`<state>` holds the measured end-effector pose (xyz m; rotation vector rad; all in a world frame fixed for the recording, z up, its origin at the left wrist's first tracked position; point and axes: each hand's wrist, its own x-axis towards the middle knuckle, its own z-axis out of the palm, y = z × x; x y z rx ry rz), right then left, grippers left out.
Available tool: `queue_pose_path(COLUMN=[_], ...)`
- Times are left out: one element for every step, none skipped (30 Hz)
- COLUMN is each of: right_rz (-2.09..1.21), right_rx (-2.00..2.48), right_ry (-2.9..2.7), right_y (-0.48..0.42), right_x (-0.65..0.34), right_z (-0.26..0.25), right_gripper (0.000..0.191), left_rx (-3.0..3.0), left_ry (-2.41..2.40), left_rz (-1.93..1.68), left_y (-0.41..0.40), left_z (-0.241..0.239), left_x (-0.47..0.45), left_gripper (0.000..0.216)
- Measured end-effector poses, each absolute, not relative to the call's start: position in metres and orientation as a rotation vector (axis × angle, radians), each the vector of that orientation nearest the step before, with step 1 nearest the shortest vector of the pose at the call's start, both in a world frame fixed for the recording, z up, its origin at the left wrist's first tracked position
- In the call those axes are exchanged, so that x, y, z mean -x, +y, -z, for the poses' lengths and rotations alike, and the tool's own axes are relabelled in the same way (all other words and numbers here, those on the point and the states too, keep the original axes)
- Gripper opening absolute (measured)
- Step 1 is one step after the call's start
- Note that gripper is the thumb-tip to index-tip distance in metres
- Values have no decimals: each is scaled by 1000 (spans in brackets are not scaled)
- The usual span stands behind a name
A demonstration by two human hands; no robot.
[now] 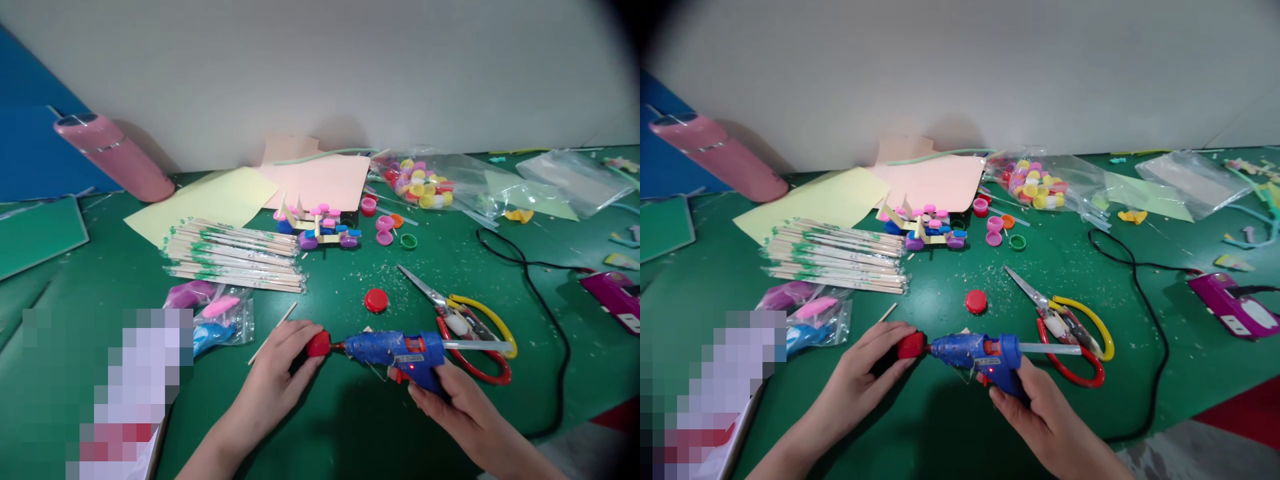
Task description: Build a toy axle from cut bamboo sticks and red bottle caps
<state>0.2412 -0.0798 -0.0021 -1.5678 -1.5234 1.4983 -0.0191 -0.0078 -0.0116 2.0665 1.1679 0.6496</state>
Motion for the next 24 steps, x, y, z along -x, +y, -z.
queue_pose_path(right_rz=[-1495, -1491, -1485, -1475, -1459, -1443, -1426, -1413, -1408, -1414, -1421, -1425, -1423, -1414, -1398, -1382, -1373, -1368, -1364, -1360, -1355, -1351, -1347, -1344], right_rx=[1561, 1554, 1550, 1550, 1557, 1568, 1580, 1589, 1593, 1594, 1596, 1599, 1608, 1618, 1630, 1639, 1644, 1646, 1645, 1642, 1638, 1632, 1628, 1627], right_ry=[-1515, -1504, -1489, -1476, -1460, -1445, -1430, -1420, -1418, -1427, -1439, -1451, -1460, -1463, -1458, -1451, -1447, -1445, -1445, -1446, -1446, -1442, -1435, -1426], right_y=[-80, -79, -79, -79, -80, -80, -80, -80, -80, -80, -79, -79, -79, -78, -78, -78, -77, -77, -77, -78, -78, -79, -79, -80], right_x=[-241, -240, -239, -238, -237, -236, -235, -235, -234, -234, -234, -234, -233, -233, -232, -231, -230, -229, -228, -228, -227, -227, -227, -227], right_z=[2, 1, 1, 1, 1, 1, 1, 1, 1, 1, 0, 0, -1, -1, -2, -3, -3, -3, -3, -2, -1, 0, 1, 1], right_gripper=[32, 31, 30, 29, 27, 26, 25, 25, 26, 27, 28, 28, 29, 29, 29, 30, 31, 31, 31, 31, 31, 31, 32, 33], left_rx=[-2064, -2061, -2060, -2059, -2059, -2059, -2059, -2059, -2058, -2056, -2056, -2056, -2057, -2059, -2059, -2059, -2059, -2059, -2060, -2062, -2064, -2067, -2070, -2073], left_ry=[1170, 1169, 1167, 1170, 1171, 1171, 1171, 1169, 1166, 1165, 1164, 1164, 1165, 1165, 1167, 1169, 1171, 1172, 1173, 1174, 1174, 1174, 1175, 1175], left_rz=[-649, -641, -640, -639, -638, -638, -637, -636, -637, -637, -638, -638, -637, -636, -636, -634, -633, -630, -628, -626, -624, -625, -629, -629], left_y=[-8, -8, -8, -8, -8, -8, -8, -8, -8, -8, -8, -8, -8, -9, -9, -9, -10, -10, -10, -10, -9, -9, -9, -9], left_z=[11, 11, 11, 11, 11, 10, 10, 10, 10, 10, 10, 10, 10, 10, 10, 10, 11, 11, 11, 11, 11, 11, 11, 11], left_x=[19, 20, 20, 20, 20, 19, 19, 19, 19, 19, 19, 19, 19, 20, 20, 20, 20, 20, 20, 20, 20, 19, 19, 19], left_gripper=[24, 25, 24, 24, 24, 24, 25, 25, 25, 25, 25, 25, 25, 25, 25, 25, 26, 26, 26, 26, 26, 27, 27, 27])
